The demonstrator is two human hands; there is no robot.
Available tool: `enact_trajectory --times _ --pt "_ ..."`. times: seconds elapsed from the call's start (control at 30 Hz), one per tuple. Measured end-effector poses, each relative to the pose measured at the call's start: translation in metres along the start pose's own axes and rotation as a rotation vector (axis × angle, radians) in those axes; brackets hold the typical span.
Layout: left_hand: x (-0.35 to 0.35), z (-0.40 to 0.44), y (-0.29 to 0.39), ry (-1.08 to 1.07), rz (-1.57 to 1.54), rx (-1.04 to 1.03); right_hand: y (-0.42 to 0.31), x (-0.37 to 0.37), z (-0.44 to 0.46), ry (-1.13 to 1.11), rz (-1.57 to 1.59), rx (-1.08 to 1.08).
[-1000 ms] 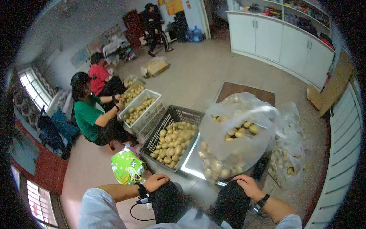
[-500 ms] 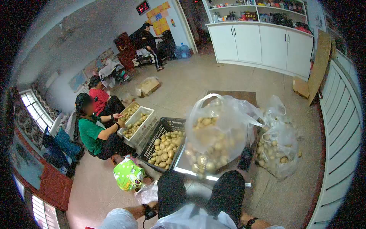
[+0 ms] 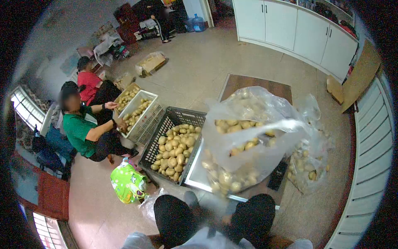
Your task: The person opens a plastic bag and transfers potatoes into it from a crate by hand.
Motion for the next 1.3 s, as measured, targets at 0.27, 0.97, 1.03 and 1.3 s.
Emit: enact_trajectory --times 0.27,0.97,1.03,1.3 --pt "0.019 0.041 0.023 -0.054 -0.002 -0.019 -0.045 0.034 -0.013 0.016 -0.021 -0.039" --pt "0.006 -0.154 0.061 -0.107 -0.039 -0.2 -0.046 0.089 -0.039 0.133 0.831 0.556" --pt "0.033 -0.168 0.088 -0.003 0.017 -0.299 -0.072 0.155 -0.066 0.422 0.61 0.41" --pt "0.042 -0.293 0.287 -0.206 -0.095 -0.809 -0.196 0.308 -0.22 0.917 0.642 0.864"
Point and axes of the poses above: each hand's wrist, its own z-axis towards the middle knuckle, its own x-axis out of the back of the hand, y = z × x, the point moved 8 cm from there along z, towards the middle knuckle, and after that the axes turned 8 degrees about -x, right-handed, at the moved point
